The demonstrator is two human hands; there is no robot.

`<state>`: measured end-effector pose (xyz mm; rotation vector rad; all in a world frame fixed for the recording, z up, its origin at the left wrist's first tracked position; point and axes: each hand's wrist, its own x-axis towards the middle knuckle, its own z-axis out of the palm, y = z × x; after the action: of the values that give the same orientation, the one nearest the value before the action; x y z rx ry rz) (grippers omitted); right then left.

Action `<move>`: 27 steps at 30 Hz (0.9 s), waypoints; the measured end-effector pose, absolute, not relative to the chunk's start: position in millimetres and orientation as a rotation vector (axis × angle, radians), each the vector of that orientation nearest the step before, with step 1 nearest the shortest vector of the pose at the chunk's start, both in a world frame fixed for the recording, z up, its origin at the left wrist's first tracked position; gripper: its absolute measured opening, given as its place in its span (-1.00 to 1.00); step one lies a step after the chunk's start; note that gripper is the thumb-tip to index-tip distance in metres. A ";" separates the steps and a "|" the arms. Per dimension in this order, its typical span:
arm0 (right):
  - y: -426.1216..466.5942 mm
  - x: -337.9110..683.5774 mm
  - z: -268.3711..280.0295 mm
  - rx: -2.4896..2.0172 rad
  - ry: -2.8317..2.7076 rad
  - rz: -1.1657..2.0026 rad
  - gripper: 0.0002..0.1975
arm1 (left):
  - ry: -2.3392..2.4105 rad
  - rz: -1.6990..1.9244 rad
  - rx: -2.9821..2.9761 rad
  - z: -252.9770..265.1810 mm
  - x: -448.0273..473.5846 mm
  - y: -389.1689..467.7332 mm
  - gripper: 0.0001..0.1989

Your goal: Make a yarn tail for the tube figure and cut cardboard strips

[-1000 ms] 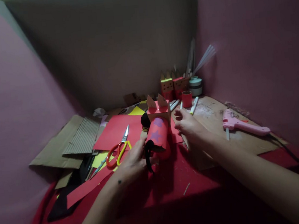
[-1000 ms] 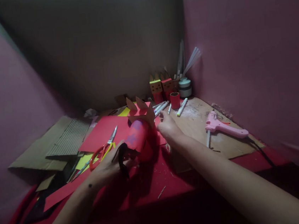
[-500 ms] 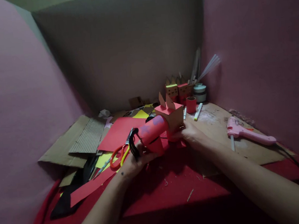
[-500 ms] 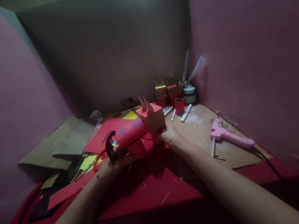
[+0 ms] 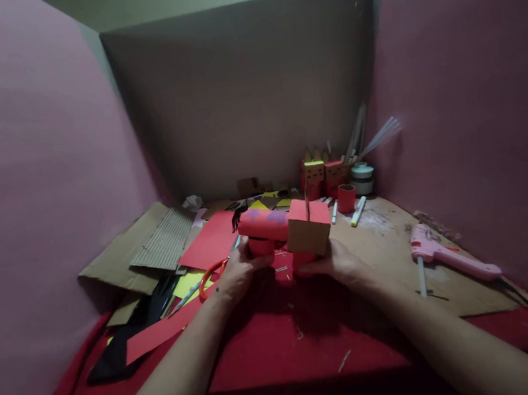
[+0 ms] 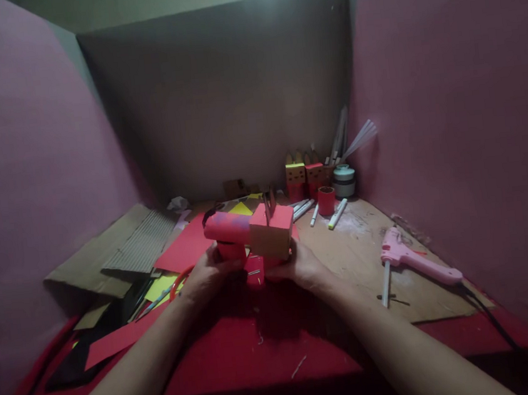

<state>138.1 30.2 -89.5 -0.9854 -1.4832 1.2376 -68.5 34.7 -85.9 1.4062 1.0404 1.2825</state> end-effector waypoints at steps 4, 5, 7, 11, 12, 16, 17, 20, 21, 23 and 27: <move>28.9 134.8 -91.3 -0.996 -1.404 1.210 -0.58 | 1.030 1.304 1.439 -88.3 -73.7 40.0 -0.40; 30.2 135.1 -92.1 -1.009 -1.381 1.141 -0.57 | 1.046 1.322 1.438 -89.6 -75.9 41.7 -0.36; 34.1 136.7 -94.0 -1.026 -1.362 0.984 -0.57 | 1.090 1.356 1.426 -92.9 -80.4 44.3 -0.34; 39.9 140.5 -96.8 -1.055 -1.373 0.836 -0.60 | 1.152 1.325 1.409 -95.3 -84.2 41.3 -0.45; 40.4 141.0 -97.2 -1.073 -1.375 0.825 -0.59 | 1.161 1.304 1.408 -94.0 -83.7 38.9 -0.47; 40.7 141.9 -98.8 -1.128 -1.391 0.781 -0.56 | 1.191 1.271 1.399 -85.4 -79.9 30.2 -0.54; 40.9 142.1 -99.7 -1.139 -1.396 0.778 -0.54 | 1.198 1.275 1.394 -83.7 -79.3 29.1 -0.55; 41.4 142.5 -102.8 -1.183 -1.407 0.758 -0.48 | 1.215 1.282 1.375 -82.0 -78.8 27.8 -0.56; 41.2 142.5 -103.5 -1.186 -1.420 0.748 -0.47 | 1.218 1.277 1.366 -82.3 -78.7 27.5 -0.56; 39.7 141.9 -103.6 -1.170 -1.444 0.723 -0.47 | 1.215 1.261 1.347 -83.3 -78.1 26.5 -0.57; 33.8 139.7 -98.9 -1.205 -1.432 0.705 -0.52 | 1.197 1.227 1.312 -83.8 -75.2 23.1 -0.63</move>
<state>139.7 33.8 -98.9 -1.2051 -1.4318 0.7053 -75.2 23.1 -83.8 1.3118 1.1968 1.2274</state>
